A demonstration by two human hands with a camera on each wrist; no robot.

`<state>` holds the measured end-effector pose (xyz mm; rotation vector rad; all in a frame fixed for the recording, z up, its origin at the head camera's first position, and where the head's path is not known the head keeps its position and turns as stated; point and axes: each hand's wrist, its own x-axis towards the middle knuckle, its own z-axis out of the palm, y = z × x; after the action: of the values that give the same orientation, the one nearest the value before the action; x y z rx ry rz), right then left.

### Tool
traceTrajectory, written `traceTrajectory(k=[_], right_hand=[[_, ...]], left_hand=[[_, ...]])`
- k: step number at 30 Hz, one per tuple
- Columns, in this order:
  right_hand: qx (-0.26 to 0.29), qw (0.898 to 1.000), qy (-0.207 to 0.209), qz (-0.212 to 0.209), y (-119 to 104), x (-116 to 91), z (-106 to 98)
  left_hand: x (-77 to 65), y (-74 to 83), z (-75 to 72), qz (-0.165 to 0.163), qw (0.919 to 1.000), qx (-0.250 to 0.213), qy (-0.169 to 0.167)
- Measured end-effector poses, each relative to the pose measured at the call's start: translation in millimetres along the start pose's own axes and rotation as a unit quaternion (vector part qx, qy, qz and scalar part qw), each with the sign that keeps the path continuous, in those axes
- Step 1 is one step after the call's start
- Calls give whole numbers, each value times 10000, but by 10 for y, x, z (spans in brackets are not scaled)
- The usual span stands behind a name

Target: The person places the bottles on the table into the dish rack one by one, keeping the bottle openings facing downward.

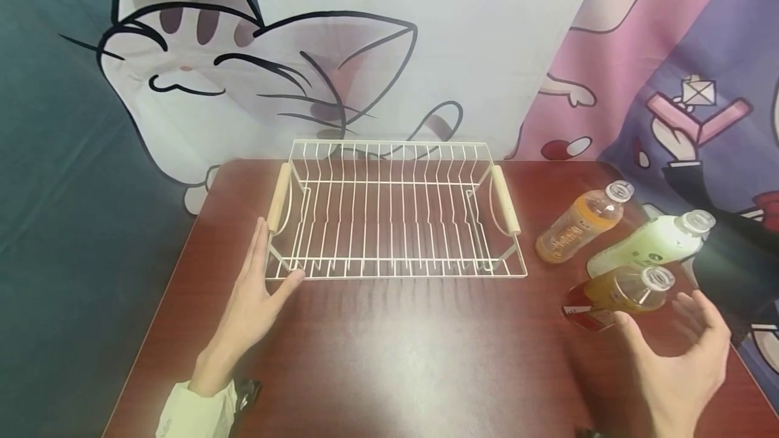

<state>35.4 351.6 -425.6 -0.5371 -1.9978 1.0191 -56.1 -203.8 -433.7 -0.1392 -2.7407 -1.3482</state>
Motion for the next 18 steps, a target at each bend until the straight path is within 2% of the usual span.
traceTrajectory(k=[3, 10, 13, 18], right_hand=[[-260, 9994, -165, 134, 9, -26, 38], [-597, 9947, -328, 765, 28, -73, 125], [-850, 9912, -408, 927, 65, -76, 151], [-1050, 9815, -693, 1444, 137, -35, 193]], left_hand=[[1, -8, -3, -14, 10000, -10, -29], [-1, -14, -1, -25, 10000, -54, -55], [3, -3, -4, -21, 10000, -74, -55], [11, 6, -9, -38, 9999, -97, -79]])
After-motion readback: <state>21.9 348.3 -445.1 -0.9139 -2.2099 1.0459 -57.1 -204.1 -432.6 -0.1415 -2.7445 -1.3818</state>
